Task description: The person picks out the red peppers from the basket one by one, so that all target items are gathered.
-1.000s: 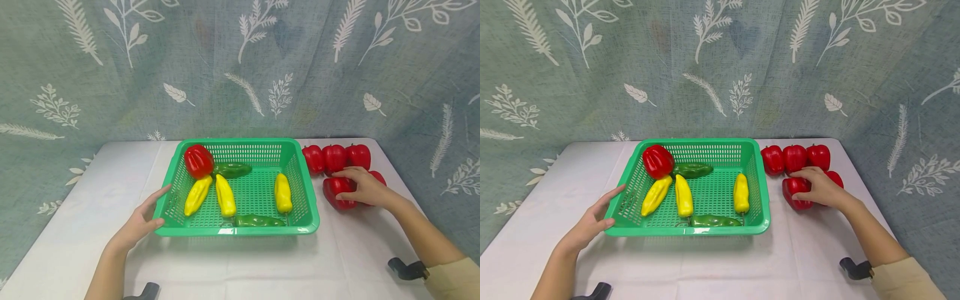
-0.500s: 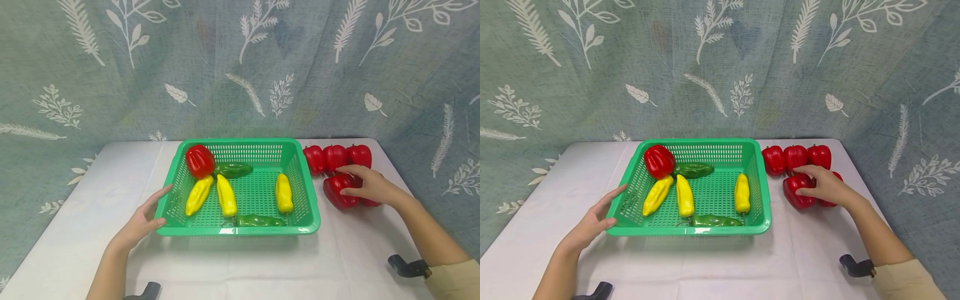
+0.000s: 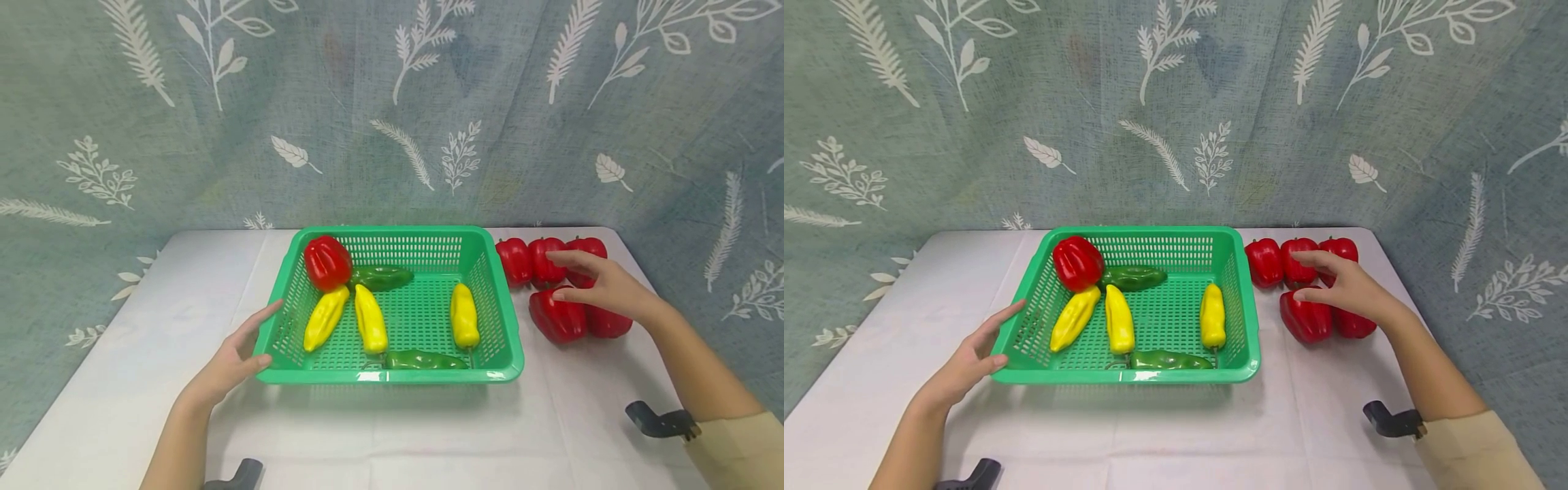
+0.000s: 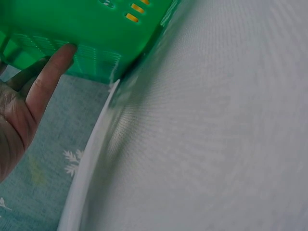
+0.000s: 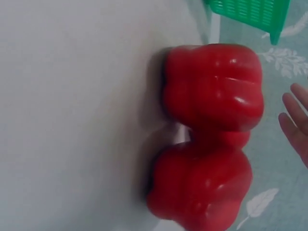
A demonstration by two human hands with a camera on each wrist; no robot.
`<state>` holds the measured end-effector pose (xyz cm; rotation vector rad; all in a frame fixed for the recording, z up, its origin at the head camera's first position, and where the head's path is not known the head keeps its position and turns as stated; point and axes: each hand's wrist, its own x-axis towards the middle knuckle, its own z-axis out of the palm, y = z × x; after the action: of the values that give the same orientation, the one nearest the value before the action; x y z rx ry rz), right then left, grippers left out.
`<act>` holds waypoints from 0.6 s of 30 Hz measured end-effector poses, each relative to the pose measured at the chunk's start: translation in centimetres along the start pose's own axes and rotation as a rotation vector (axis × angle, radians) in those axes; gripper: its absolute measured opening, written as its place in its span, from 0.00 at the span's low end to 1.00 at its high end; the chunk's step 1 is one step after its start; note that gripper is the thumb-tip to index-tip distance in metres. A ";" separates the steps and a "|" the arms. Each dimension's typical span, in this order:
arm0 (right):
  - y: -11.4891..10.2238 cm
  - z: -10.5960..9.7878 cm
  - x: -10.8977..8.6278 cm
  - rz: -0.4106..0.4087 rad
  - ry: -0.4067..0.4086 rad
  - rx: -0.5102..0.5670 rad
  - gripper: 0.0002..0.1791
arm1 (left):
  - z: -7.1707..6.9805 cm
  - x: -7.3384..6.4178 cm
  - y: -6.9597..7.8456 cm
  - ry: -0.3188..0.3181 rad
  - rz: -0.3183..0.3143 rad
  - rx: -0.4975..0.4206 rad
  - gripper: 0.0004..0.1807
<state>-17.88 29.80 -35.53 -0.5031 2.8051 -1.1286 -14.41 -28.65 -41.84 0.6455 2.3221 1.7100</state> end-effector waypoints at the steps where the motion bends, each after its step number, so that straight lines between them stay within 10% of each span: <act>1: -0.1 0.0 0.1 -0.001 -0.003 0.010 0.42 | 0.0 0.0 0.0 0.000 -0.003 0.001 0.41; 18: -3.7 -0.9 2.3 -0.037 0.013 0.036 0.40 | -0.1 0.0 0.1 0.029 -0.029 0.037 0.41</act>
<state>-19.25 27.11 -32.20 -0.5488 2.7922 -1.1915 -14.41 -28.69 -41.77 0.5941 2.3760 1.6791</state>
